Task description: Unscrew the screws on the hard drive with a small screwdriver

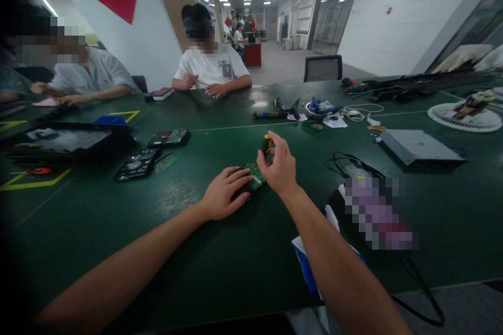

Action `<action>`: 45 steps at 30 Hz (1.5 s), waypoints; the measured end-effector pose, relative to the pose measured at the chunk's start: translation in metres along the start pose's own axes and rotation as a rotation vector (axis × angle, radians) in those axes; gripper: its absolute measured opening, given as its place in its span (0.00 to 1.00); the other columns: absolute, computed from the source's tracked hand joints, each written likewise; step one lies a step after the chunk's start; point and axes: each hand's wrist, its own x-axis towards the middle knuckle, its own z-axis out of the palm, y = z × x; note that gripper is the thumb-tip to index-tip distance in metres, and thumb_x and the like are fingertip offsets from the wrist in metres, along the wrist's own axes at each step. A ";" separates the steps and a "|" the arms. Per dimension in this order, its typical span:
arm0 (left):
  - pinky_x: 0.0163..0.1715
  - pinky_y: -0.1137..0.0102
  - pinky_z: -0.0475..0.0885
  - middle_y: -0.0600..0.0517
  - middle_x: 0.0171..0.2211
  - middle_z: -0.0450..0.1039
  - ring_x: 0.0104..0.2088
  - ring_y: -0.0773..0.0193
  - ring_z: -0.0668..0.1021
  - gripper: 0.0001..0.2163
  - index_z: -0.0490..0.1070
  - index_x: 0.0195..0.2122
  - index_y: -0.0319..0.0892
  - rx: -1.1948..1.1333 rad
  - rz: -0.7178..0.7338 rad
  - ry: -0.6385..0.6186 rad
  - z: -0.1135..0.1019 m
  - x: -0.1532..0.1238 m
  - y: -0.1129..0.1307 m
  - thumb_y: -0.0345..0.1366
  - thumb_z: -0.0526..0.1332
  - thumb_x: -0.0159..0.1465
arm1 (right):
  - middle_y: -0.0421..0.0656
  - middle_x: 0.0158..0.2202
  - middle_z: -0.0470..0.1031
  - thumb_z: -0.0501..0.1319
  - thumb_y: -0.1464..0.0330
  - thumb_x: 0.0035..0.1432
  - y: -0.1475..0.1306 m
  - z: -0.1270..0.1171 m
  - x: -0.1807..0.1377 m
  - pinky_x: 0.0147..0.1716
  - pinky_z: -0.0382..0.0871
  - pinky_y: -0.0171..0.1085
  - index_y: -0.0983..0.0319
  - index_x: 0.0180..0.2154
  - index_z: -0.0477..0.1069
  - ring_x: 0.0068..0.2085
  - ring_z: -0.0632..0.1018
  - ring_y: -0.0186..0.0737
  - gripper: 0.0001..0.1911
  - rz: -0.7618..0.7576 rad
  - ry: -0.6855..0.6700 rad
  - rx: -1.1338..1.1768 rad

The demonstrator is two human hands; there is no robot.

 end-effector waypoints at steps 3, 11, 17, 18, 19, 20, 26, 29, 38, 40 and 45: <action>0.64 0.42 0.67 0.48 0.69 0.67 0.68 0.40 0.64 0.25 0.68 0.68 0.49 0.003 0.004 0.006 0.000 0.000 0.000 0.48 0.60 0.72 | 0.52 0.56 0.74 0.64 0.64 0.66 -0.001 -0.002 0.001 0.33 0.85 0.44 0.54 0.66 0.62 0.39 0.82 0.44 0.29 -0.031 -0.006 -0.020; 0.64 0.42 0.68 0.48 0.69 0.66 0.68 0.39 0.64 0.26 0.67 0.69 0.49 0.010 0.000 -0.012 -0.001 0.000 0.000 0.49 0.59 0.72 | 0.53 0.61 0.73 0.59 0.67 0.68 -0.002 -0.001 -0.001 0.39 0.86 0.47 0.54 0.70 0.58 0.46 0.83 0.48 0.31 -0.035 -0.068 0.055; 0.64 0.41 0.68 0.48 0.70 0.66 0.69 0.39 0.64 0.26 0.67 0.69 0.49 0.012 0.004 -0.011 0.000 -0.001 -0.002 0.49 0.59 0.72 | 0.53 0.60 0.73 0.62 0.64 0.68 -0.001 0.000 -0.001 0.32 0.84 0.44 0.55 0.68 0.60 0.37 0.83 0.43 0.29 -0.012 -0.033 0.018; 0.64 0.41 0.68 0.48 0.70 0.66 0.69 0.39 0.64 0.26 0.67 0.69 0.49 0.009 0.004 -0.011 0.000 0.000 -0.002 0.49 0.59 0.72 | 0.53 0.59 0.74 0.62 0.63 0.68 -0.002 0.000 0.000 0.31 0.84 0.43 0.54 0.67 0.61 0.36 0.82 0.42 0.29 -0.014 -0.025 0.006; 0.64 0.41 0.68 0.48 0.70 0.66 0.69 0.39 0.64 0.26 0.67 0.69 0.49 0.006 0.004 -0.011 0.000 0.000 -0.002 0.49 0.60 0.72 | 0.52 0.58 0.74 0.63 0.63 0.67 -0.002 0.000 0.001 0.31 0.84 0.43 0.54 0.66 0.62 0.35 0.82 0.41 0.28 -0.017 -0.022 -0.002; 0.64 0.41 0.68 0.48 0.70 0.66 0.69 0.39 0.64 0.26 0.68 0.69 0.49 0.004 0.005 -0.010 0.000 0.000 -0.002 0.49 0.59 0.72 | 0.51 0.56 0.75 0.63 0.63 0.67 -0.003 -0.001 0.001 0.31 0.83 0.43 0.54 0.66 0.62 0.35 0.81 0.41 0.28 -0.021 -0.024 -0.007; 0.65 0.42 0.67 0.48 0.70 0.65 0.69 0.39 0.63 0.26 0.67 0.69 0.48 0.010 0.004 -0.014 -0.002 0.000 0.000 0.49 0.59 0.72 | 0.49 0.54 0.74 0.61 0.65 0.69 -0.006 -0.004 0.002 0.35 0.84 0.44 0.52 0.68 0.61 0.40 0.81 0.43 0.28 -0.033 -0.067 0.014; 0.64 0.41 0.68 0.48 0.70 0.66 0.69 0.39 0.63 0.26 0.67 0.69 0.48 0.008 0.000 -0.020 -0.002 0.000 0.000 0.49 0.59 0.72 | 0.52 0.58 0.73 0.59 0.67 0.69 -0.004 -0.002 0.000 0.39 0.85 0.46 0.54 0.69 0.59 0.43 0.82 0.45 0.29 -0.034 -0.060 0.041; 0.64 0.41 0.68 0.49 0.70 0.65 0.69 0.39 0.63 0.26 0.67 0.69 0.49 0.006 -0.003 -0.010 -0.001 0.000 -0.001 0.49 0.60 0.72 | 0.49 0.51 0.74 0.65 0.63 0.65 -0.003 0.000 0.000 0.31 0.84 0.44 0.53 0.65 0.62 0.37 0.80 0.43 0.29 -0.049 0.004 -0.003; 0.64 0.41 0.69 0.49 0.70 0.65 0.69 0.39 0.63 0.26 0.67 0.69 0.49 0.008 -0.005 -0.010 0.000 -0.001 -0.001 0.49 0.60 0.72 | 0.49 0.52 0.74 0.64 0.64 0.66 -0.004 -0.002 0.001 0.33 0.84 0.45 0.52 0.65 0.63 0.38 0.80 0.43 0.28 -0.053 -0.015 0.003; 0.64 0.42 0.69 0.50 0.71 0.65 0.69 0.38 0.63 0.26 0.67 0.69 0.48 0.016 -0.001 -0.008 -0.001 0.000 0.000 0.49 0.59 0.72 | 0.51 0.55 0.75 0.61 0.66 0.68 -0.004 -0.003 0.003 0.37 0.85 0.48 0.55 0.66 0.63 0.39 0.82 0.45 0.27 -0.057 0.019 0.002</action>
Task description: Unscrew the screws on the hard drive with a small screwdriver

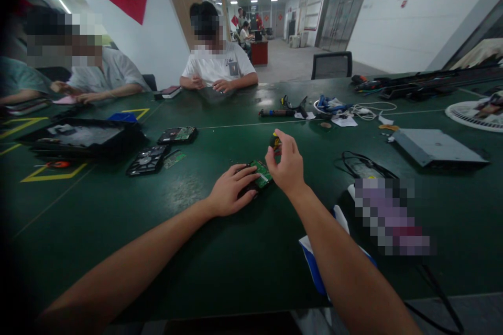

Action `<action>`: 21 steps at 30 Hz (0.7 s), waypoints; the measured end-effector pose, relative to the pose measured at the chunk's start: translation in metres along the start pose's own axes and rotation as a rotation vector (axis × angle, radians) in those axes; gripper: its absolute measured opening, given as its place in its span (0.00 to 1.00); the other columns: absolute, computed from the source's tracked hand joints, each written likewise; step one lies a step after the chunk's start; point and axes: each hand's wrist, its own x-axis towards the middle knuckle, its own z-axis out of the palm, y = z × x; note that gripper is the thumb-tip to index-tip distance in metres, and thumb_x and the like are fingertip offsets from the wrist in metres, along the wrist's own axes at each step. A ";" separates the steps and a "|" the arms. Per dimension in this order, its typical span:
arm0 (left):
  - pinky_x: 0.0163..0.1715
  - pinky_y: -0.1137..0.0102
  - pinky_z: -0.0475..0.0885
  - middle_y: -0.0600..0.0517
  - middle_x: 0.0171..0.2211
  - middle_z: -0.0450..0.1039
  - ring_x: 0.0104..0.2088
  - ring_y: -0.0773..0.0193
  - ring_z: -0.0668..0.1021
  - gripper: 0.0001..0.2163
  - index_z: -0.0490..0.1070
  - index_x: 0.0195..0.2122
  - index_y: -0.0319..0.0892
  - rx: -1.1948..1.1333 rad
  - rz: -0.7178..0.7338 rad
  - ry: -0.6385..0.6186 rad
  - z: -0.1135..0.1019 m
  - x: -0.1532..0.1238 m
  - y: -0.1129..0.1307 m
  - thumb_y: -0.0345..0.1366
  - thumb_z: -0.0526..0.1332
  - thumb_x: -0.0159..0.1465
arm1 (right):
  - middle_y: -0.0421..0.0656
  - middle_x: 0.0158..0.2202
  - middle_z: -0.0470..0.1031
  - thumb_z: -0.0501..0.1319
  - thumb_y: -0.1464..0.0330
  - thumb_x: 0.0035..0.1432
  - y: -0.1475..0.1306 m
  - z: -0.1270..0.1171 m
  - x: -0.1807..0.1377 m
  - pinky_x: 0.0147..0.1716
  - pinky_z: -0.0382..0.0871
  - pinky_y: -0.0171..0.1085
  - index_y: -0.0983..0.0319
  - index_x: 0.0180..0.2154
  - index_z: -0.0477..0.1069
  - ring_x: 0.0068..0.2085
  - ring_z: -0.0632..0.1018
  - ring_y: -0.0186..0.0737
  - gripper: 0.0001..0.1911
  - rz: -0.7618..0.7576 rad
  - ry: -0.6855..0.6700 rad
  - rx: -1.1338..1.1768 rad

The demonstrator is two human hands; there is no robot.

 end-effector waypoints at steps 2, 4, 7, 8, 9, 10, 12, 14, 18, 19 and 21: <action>0.64 0.41 0.68 0.49 0.70 0.65 0.69 0.38 0.64 0.26 0.68 0.68 0.48 0.000 0.001 0.002 -0.001 0.000 0.000 0.49 0.59 0.72 | 0.51 0.53 0.76 0.63 0.64 0.67 0.000 0.000 0.000 0.35 0.84 0.48 0.55 0.64 0.64 0.38 0.81 0.45 0.26 0.007 0.014 -0.020; 0.64 0.41 0.68 0.49 0.70 0.65 0.69 0.39 0.64 0.26 0.68 0.68 0.48 -0.001 0.001 0.002 -0.001 0.000 0.001 0.49 0.59 0.72 | 0.49 0.52 0.76 0.64 0.64 0.66 0.000 0.000 0.001 0.34 0.84 0.47 0.54 0.62 0.65 0.37 0.81 0.44 0.25 0.006 0.009 -0.031; 0.64 0.41 0.68 0.49 0.70 0.66 0.69 0.39 0.64 0.26 0.68 0.69 0.48 -0.002 -0.002 -0.004 -0.002 0.000 0.001 0.49 0.59 0.72 | 0.50 0.53 0.76 0.63 0.65 0.66 0.000 0.001 0.000 0.36 0.84 0.47 0.54 0.63 0.64 0.38 0.81 0.44 0.25 -0.010 -0.002 -0.015; 0.64 0.41 0.68 0.49 0.70 0.66 0.69 0.39 0.64 0.26 0.67 0.69 0.48 -0.001 -0.002 -0.005 -0.002 0.000 0.001 0.49 0.59 0.72 | 0.50 0.54 0.76 0.62 0.65 0.67 0.000 0.001 0.000 0.37 0.84 0.47 0.54 0.64 0.63 0.39 0.82 0.44 0.26 -0.011 -0.003 -0.003; 0.64 0.41 0.68 0.49 0.70 0.65 0.69 0.39 0.64 0.26 0.67 0.69 0.48 -0.001 -0.002 -0.005 -0.002 0.000 0.001 0.49 0.59 0.72 | 0.51 0.55 0.76 0.62 0.66 0.67 0.000 0.002 -0.001 0.38 0.84 0.48 0.55 0.64 0.62 0.39 0.82 0.44 0.26 -0.010 -0.003 0.005; 0.64 0.41 0.68 0.49 0.70 0.65 0.69 0.39 0.64 0.26 0.67 0.69 0.48 -0.002 -0.001 -0.004 -0.001 0.000 0.001 0.49 0.59 0.72 | 0.51 0.55 0.76 0.62 0.66 0.67 0.000 0.002 -0.001 0.38 0.84 0.48 0.55 0.65 0.62 0.39 0.82 0.44 0.26 -0.008 -0.002 0.008; 0.64 0.41 0.68 0.49 0.70 0.65 0.69 0.38 0.64 0.26 0.67 0.69 0.48 -0.002 0.002 -0.002 -0.001 0.000 0.000 0.49 0.59 0.72 | 0.51 0.54 0.75 0.63 0.66 0.66 0.000 0.002 -0.001 0.37 0.83 0.46 0.55 0.64 0.62 0.39 0.81 0.44 0.26 -0.002 -0.003 -0.004; 0.64 0.42 0.68 0.49 0.70 0.66 0.69 0.39 0.64 0.26 0.67 0.69 0.49 -0.001 0.002 0.002 0.000 0.001 -0.001 0.49 0.60 0.72 | 0.50 0.54 0.73 0.64 0.65 0.66 0.000 0.002 0.000 0.34 0.82 0.45 0.55 0.63 0.64 0.38 0.80 0.43 0.26 0.002 -0.005 -0.028; 0.65 0.43 0.68 0.49 0.70 0.66 0.68 0.39 0.64 0.26 0.68 0.68 0.48 0.005 0.006 0.013 0.002 0.001 -0.001 0.49 0.60 0.72 | 0.51 0.54 0.73 0.63 0.66 0.66 0.001 0.001 0.000 0.37 0.83 0.47 0.56 0.64 0.63 0.40 0.80 0.44 0.27 -0.011 -0.018 -0.025; 0.65 0.43 0.68 0.49 0.70 0.66 0.68 0.39 0.65 0.26 0.68 0.68 0.48 0.005 0.007 0.015 0.002 0.001 -0.001 0.49 0.60 0.72 | 0.51 0.54 0.73 0.62 0.67 0.66 0.001 0.001 0.000 0.39 0.83 0.48 0.56 0.64 0.62 0.40 0.80 0.45 0.27 -0.014 -0.018 -0.020; 0.65 0.43 0.68 0.49 0.69 0.66 0.68 0.39 0.65 0.26 0.68 0.68 0.48 0.003 0.010 0.020 0.002 0.000 -0.001 0.49 0.60 0.72 | 0.51 0.54 0.73 0.62 0.67 0.65 0.001 0.001 0.000 0.39 0.83 0.48 0.56 0.64 0.61 0.39 0.80 0.44 0.28 -0.008 -0.015 -0.019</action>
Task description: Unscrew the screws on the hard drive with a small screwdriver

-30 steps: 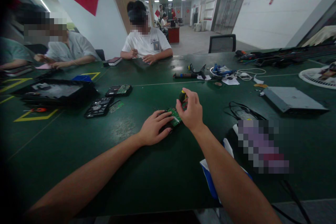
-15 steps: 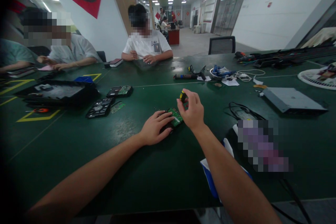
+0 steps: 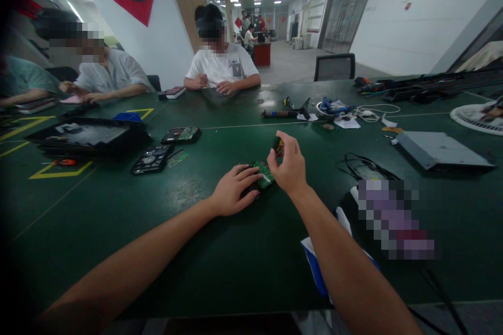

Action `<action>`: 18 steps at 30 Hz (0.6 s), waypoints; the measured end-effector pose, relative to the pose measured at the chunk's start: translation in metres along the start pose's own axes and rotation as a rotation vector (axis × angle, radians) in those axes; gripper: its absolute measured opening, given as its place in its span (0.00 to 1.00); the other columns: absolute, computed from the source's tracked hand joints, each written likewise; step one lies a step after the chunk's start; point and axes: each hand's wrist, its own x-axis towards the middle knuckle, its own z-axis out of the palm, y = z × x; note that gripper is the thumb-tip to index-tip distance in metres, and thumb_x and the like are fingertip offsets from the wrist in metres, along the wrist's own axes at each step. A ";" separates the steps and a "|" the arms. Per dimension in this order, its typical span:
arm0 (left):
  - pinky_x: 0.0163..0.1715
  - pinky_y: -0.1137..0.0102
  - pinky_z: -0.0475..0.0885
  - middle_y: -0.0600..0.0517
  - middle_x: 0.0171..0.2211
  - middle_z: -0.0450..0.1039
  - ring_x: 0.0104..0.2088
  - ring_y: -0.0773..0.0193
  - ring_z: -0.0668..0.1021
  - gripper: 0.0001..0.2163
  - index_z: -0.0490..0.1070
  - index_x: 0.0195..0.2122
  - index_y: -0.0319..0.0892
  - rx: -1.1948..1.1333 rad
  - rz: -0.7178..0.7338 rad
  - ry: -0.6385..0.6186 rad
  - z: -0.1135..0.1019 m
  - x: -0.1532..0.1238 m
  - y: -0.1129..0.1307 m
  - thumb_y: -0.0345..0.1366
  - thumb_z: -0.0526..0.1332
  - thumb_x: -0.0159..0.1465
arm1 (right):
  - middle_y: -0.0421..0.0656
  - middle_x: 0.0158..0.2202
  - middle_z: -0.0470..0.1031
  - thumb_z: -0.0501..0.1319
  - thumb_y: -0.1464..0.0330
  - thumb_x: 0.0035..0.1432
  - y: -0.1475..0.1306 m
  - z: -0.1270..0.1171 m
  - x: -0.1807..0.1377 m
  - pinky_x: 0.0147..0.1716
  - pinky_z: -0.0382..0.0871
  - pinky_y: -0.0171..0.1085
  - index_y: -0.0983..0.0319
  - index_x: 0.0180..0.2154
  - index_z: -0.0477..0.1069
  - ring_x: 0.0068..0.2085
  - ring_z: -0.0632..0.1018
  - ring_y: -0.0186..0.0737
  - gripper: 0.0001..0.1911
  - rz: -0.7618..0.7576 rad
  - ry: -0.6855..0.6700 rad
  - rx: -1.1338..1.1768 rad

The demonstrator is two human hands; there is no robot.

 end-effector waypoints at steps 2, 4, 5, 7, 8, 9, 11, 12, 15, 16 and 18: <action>0.65 0.43 0.68 0.49 0.69 0.66 0.68 0.39 0.65 0.26 0.68 0.68 0.48 -0.001 0.004 0.005 0.000 0.000 0.000 0.49 0.60 0.71 | 0.51 0.54 0.72 0.64 0.67 0.65 -0.001 -0.001 0.000 0.36 0.83 0.47 0.55 0.63 0.63 0.36 0.79 0.42 0.27 0.015 0.002 -0.005; 0.65 0.43 0.68 0.48 0.69 0.66 0.68 0.39 0.65 0.26 0.68 0.68 0.48 0.001 0.005 0.006 0.000 0.000 0.000 0.48 0.60 0.71 | 0.50 0.54 0.72 0.65 0.66 0.65 -0.002 -0.001 0.000 0.35 0.83 0.47 0.54 0.62 0.64 0.35 0.79 0.41 0.26 0.020 -0.007 -0.001; 0.64 0.42 0.68 0.48 0.69 0.66 0.68 0.39 0.65 0.26 0.68 0.68 0.47 0.001 0.005 0.004 0.000 0.000 0.000 0.48 0.60 0.72 | 0.50 0.54 0.72 0.65 0.66 0.65 -0.002 -0.001 0.001 0.36 0.83 0.47 0.54 0.62 0.64 0.36 0.79 0.41 0.26 0.017 -0.011 0.004; 0.64 0.42 0.68 0.48 0.69 0.66 0.68 0.39 0.65 0.26 0.68 0.68 0.48 0.000 0.004 -0.001 -0.001 0.000 0.000 0.49 0.60 0.72 | 0.51 0.55 0.73 0.63 0.67 0.65 -0.002 -0.001 0.001 0.39 0.84 0.49 0.54 0.63 0.62 0.38 0.81 0.43 0.27 0.006 -0.013 0.021; 0.64 0.42 0.68 0.49 0.69 0.66 0.68 0.39 0.65 0.26 0.68 0.68 0.48 -0.001 0.005 -0.004 -0.001 0.000 0.000 0.49 0.60 0.72 | 0.51 0.55 0.73 0.62 0.68 0.65 -0.002 0.000 0.000 0.41 0.84 0.49 0.55 0.64 0.62 0.39 0.81 0.44 0.27 0.005 -0.010 0.029; 0.64 0.42 0.68 0.49 0.69 0.67 0.68 0.39 0.65 0.26 0.68 0.68 0.48 -0.002 0.005 -0.004 -0.001 0.000 0.000 0.49 0.60 0.72 | 0.51 0.56 0.74 0.62 0.68 0.65 -0.001 0.000 0.000 0.41 0.84 0.50 0.55 0.64 0.61 0.40 0.82 0.45 0.27 0.008 -0.003 0.033; 0.64 0.42 0.68 0.49 0.69 0.67 0.68 0.39 0.65 0.26 0.68 0.68 0.48 -0.003 0.005 -0.003 -0.001 0.000 -0.001 0.49 0.60 0.72 | 0.51 0.55 0.73 0.63 0.68 0.65 0.000 0.001 0.000 0.39 0.84 0.49 0.56 0.64 0.61 0.39 0.82 0.44 0.28 0.026 0.016 0.033; 0.64 0.42 0.68 0.49 0.69 0.66 0.68 0.39 0.65 0.26 0.68 0.68 0.48 -0.004 0.005 -0.002 -0.001 0.000 -0.001 0.49 0.60 0.72 | 0.51 0.55 0.73 0.64 0.67 0.64 0.000 0.001 0.000 0.37 0.84 0.47 0.56 0.63 0.61 0.38 0.81 0.43 0.28 0.036 0.027 0.030; 0.64 0.42 0.68 0.49 0.70 0.66 0.68 0.39 0.64 0.26 0.68 0.68 0.48 -0.004 0.001 -0.002 -0.001 0.000 0.000 0.49 0.60 0.72 | 0.51 0.55 0.71 0.66 0.64 0.64 0.000 0.001 0.000 0.33 0.83 0.45 0.56 0.61 0.63 0.36 0.80 0.41 0.27 0.047 0.024 0.028; 0.64 0.42 0.69 0.48 0.69 0.67 0.69 0.39 0.64 0.26 0.68 0.69 0.48 -0.005 0.000 -0.003 -0.001 0.000 0.000 0.49 0.60 0.72 | 0.51 0.56 0.70 0.66 0.64 0.64 0.000 0.001 0.001 0.34 0.83 0.46 0.56 0.61 0.63 0.36 0.80 0.41 0.26 0.044 0.012 0.033; 0.63 0.41 0.69 0.48 0.69 0.67 0.68 0.39 0.64 0.26 0.68 0.69 0.48 -0.006 -0.001 -0.004 -0.002 0.000 0.000 0.49 0.60 0.72 | 0.51 0.56 0.71 0.64 0.66 0.65 -0.001 0.001 0.001 0.37 0.84 0.47 0.55 0.63 0.62 0.37 0.81 0.42 0.26 0.035 -0.015 0.049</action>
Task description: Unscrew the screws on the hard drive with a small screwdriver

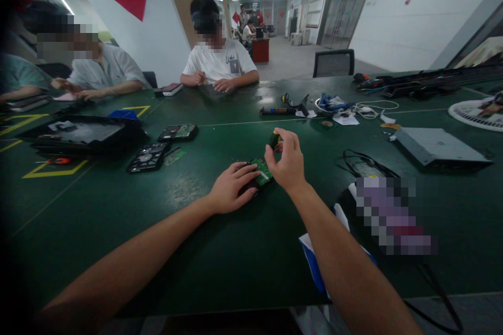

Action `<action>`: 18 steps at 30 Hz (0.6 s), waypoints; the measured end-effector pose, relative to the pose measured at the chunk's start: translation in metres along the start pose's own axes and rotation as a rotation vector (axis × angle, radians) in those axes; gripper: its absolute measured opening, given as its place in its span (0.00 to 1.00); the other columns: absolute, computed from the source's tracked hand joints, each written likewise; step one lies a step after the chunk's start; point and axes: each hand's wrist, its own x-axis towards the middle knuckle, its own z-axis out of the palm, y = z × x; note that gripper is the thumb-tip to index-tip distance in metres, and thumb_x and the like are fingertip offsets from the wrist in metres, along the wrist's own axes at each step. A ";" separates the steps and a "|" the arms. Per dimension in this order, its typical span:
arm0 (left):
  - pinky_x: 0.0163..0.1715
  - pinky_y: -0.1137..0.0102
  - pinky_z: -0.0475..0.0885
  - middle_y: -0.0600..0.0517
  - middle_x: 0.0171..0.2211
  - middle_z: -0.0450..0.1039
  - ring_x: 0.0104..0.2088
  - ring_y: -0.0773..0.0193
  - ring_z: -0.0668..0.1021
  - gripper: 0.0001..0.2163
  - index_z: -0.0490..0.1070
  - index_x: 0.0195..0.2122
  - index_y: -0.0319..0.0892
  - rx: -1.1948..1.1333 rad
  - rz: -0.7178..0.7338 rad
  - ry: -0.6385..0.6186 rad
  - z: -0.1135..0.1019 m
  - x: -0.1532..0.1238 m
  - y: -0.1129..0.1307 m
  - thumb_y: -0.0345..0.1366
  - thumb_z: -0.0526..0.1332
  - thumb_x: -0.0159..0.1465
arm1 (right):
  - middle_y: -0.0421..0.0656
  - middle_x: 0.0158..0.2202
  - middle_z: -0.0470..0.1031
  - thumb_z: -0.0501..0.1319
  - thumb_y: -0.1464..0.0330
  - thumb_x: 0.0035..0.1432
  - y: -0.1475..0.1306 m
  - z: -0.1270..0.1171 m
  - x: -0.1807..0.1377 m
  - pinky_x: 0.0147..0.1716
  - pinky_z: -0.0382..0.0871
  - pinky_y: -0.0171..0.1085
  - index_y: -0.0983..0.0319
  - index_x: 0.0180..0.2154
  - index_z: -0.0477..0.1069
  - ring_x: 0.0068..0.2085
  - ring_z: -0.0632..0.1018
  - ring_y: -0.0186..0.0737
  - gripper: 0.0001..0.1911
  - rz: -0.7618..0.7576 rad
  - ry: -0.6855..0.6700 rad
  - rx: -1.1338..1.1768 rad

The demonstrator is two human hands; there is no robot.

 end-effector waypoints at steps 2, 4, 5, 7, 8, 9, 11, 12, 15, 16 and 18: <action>0.63 0.41 0.68 0.48 0.69 0.67 0.68 0.39 0.64 0.26 0.68 0.69 0.48 0.001 0.000 -0.001 0.000 0.000 0.000 0.49 0.60 0.72 | 0.52 0.57 0.72 0.63 0.67 0.66 0.000 0.000 0.000 0.39 0.84 0.48 0.55 0.64 0.60 0.38 0.81 0.43 0.28 0.003 -0.007 0.006; 0.64 0.42 0.68 0.48 0.69 0.67 0.68 0.39 0.64 0.26 0.68 0.69 0.47 0.005 0.004 -0.001 0.000 0.000 0.000 0.49 0.60 0.72 | 0.52 0.56 0.72 0.64 0.66 0.66 0.000 0.001 0.000 0.38 0.84 0.48 0.55 0.64 0.60 0.38 0.81 0.44 0.28 0.011 -0.006 -0.009; 0.64 0.42 0.68 0.48 0.69 0.67 0.68 0.39 0.64 0.26 0.68 0.68 0.47 0.006 0.007 0.002 0.000 0.000 -0.001 0.49 0.60 0.72 | 0.51 0.56 0.72 0.64 0.65 0.65 0.000 0.000 0.000 0.37 0.84 0.47 0.55 0.64 0.60 0.38 0.80 0.44 0.28 0.014 -0.006 -0.023; 0.65 0.43 0.68 0.47 0.69 0.67 0.68 0.39 0.65 0.26 0.68 0.68 0.47 0.003 0.014 0.009 0.001 0.000 -0.001 0.48 0.60 0.72 | 0.51 0.55 0.72 0.65 0.64 0.65 0.000 0.000 -0.001 0.34 0.83 0.46 0.56 0.63 0.62 0.38 0.80 0.44 0.27 0.014 -0.017 -0.040; 0.65 0.43 0.68 0.47 0.68 0.68 0.68 0.40 0.65 0.26 0.68 0.68 0.47 -0.001 0.017 0.014 0.001 0.000 -0.001 0.48 0.60 0.72 | 0.52 0.56 0.71 0.64 0.64 0.65 0.000 0.000 -0.001 0.34 0.83 0.46 0.56 0.63 0.62 0.39 0.80 0.44 0.27 0.013 -0.024 -0.037; 0.65 0.42 0.68 0.47 0.68 0.68 0.68 0.40 0.65 0.25 0.68 0.68 0.47 -0.006 0.019 0.017 0.001 0.000 -0.001 0.48 0.60 0.72 | 0.52 0.56 0.71 0.64 0.65 0.65 0.001 0.000 -0.001 0.34 0.83 0.46 0.56 0.64 0.61 0.39 0.80 0.44 0.28 0.010 -0.030 -0.029; 0.64 0.42 0.68 0.47 0.68 0.68 0.68 0.39 0.65 0.26 0.68 0.68 0.47 -0.011 0.016 0.018 0.001 0.000 -0.001 0.48 0.60 0.72 | 0.53 0.58 0.71 0.63 0.66 0.65 0.001 0.001 -0.001 0.36 0.83 0.46 0.56 0.65 0.59 0.40 0.81 0.44 0.29 0.003 -0.039 -0.009; 0.64 0.42 0.68 0.47 0.69 0.68 0.68 0.39 0.65 0.26 0.68 0.68 0.47 -0.010 0.014 0.016 0.001 0.000 -0.001 0.48 0.60 0.72 | 0.53 0.59 0.71 0.62 0.67 0.65 0.001 0.001 0.000 0.37 0.83 0.47 0.57 0.65 0.58 0.40 0.81 0.44 0.30 0.000 -0.037 -0.011; 0.63 0.41 0.69 0.47 0.69 0.67 0.68 0.39 0.65 0.25 0.68 0.68 0.47 -0.003 0.011 0.007 0.000 0.000 0.000 0.48 0.60 0.72 | 0.53 0.57 0.71 0.64 0.66 0.64 0.001 0.000 0.000 0.40 0.83 0.49 0.57 0.65 0.60 0.41 0.80 0.46 0.30 0.006 0.002 -0.083; 0.64 0.41 0.69 0.47 0.69 0.67 0.68 0.39 0.65 0.25 0.69 0.68 0.48 -0.002 0.011 0.005 -0.001 0.000 0.000 0.48 0.60 0.72 | 0.53 0.56 0.71 0.65 0.65 0.64 0.000 0.000 0.001 0.40 0.83 0.50 0.57 0.64 0.61 0.42 0.80 0.47 0.29 0.008 0.010 -0.113; 0.63 0.41 0.69 0.48 0.69 0.67 0.68 0.39 0.65 0.25 0.69 0.68 0.48 -0.004 0.010 0.003 -0.001 0.000 0.000 0.48 0.60 0.72 | 0.52 0.56 0.71 0.65 0.64 0.65 -0.002 -0.002 0.001 0.42 0.83 0.51 0.56 0.64 0.62 0.43 0.79 0.47 0.29 0.005 -0.001 -0.141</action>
